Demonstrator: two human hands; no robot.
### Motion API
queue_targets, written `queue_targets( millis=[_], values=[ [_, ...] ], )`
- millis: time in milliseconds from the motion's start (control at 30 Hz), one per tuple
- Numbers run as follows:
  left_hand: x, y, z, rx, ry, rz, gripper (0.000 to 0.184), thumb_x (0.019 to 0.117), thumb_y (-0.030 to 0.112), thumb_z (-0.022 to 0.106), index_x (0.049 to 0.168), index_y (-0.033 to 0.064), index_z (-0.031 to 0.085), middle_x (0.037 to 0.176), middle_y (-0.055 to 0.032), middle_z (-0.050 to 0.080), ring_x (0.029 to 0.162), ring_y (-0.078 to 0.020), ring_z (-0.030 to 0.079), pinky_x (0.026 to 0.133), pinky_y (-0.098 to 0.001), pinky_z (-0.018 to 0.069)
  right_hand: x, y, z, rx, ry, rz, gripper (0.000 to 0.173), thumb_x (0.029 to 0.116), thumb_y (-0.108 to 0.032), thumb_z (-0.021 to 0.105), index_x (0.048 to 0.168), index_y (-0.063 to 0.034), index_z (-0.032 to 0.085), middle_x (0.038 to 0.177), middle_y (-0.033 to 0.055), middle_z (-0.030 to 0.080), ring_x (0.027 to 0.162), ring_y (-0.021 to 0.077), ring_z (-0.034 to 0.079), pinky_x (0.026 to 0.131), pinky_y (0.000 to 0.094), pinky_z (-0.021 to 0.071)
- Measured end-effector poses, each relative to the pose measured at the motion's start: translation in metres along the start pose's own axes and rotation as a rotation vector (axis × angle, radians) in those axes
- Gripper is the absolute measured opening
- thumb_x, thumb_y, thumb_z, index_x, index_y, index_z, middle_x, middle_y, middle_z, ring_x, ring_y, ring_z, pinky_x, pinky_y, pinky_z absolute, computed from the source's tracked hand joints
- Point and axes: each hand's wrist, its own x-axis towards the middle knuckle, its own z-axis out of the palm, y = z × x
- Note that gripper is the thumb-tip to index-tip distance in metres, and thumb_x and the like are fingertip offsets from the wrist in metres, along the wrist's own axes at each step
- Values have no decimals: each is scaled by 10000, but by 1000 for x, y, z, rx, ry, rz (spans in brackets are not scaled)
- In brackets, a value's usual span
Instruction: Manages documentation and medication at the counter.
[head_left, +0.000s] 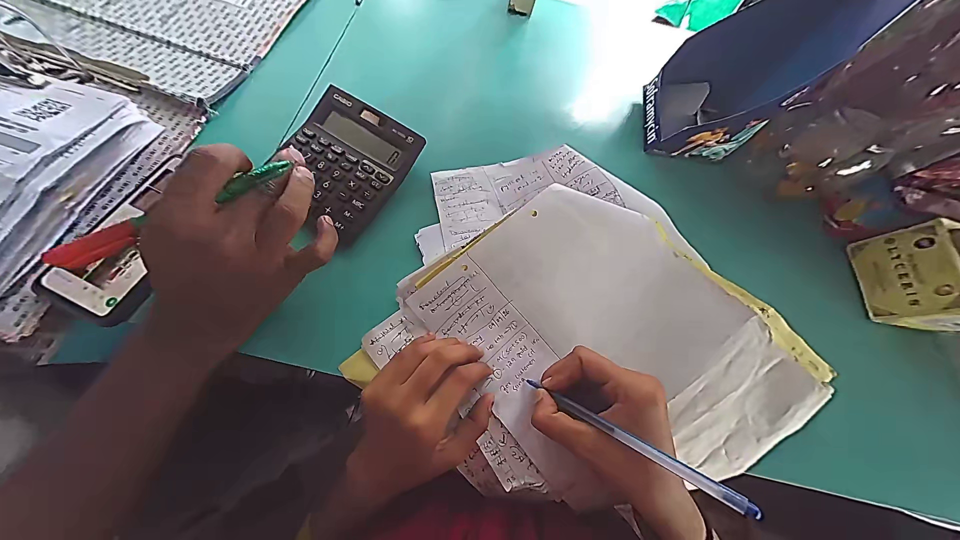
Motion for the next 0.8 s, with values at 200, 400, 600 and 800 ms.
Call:
queue_targets(
  millis=[200, 400, 600, 800],
  values=[
    [-11, -14, 14, 9, 122, 115, 272, 1005, 341, 558, 1013, 145, 746, 1076, -43, 753, 1104, -152, 683, 1039, -326, 495, -2, 2, -2, 12, -7, -1, 75, 737, -111, 711, 762, -73, 651, 672, -79, 647, 572, -111, 559, 505, 61, 456],
    [-11, -13, 14, 12, 118, 109, 263, 1000, 336, 567, 1003, 144, 746, 1070, -39, 755, 1099, -148, 682, 1038, -317, 489, -2, 4, 0, -35, 21, -35, 93, 752, -126, 711, 777, -55, 657, 690, -57, 651, 590, -108, 557, 522, 53, 442],
    [-11, -14, 13, 11, 109, 107, 255, 1002, 337, 570, 1016, 151, 744, 1082, -34, 752, 1111, -150, 678, 1038, -324, 491, -1, 3, 0, -28, 35, -14, 85, 750, -125, 708, 779, -66, 653, 689, -67, 651, 586, -112, 558, 517, 54, 447],
    [-11, -14, 13, 15, 106, 107, 262, 1004, 336, 566, 1012, 148, 747, 1088, -41, 751, 1112, -147, 677, 1046, -323, 486, -1, 3, 0, -26, 54, 1, 80, 748, -126, 703, 773, -71, 651, 689, -74, 646, 586, -117, 555, 516, 51, 446]
  ],
)
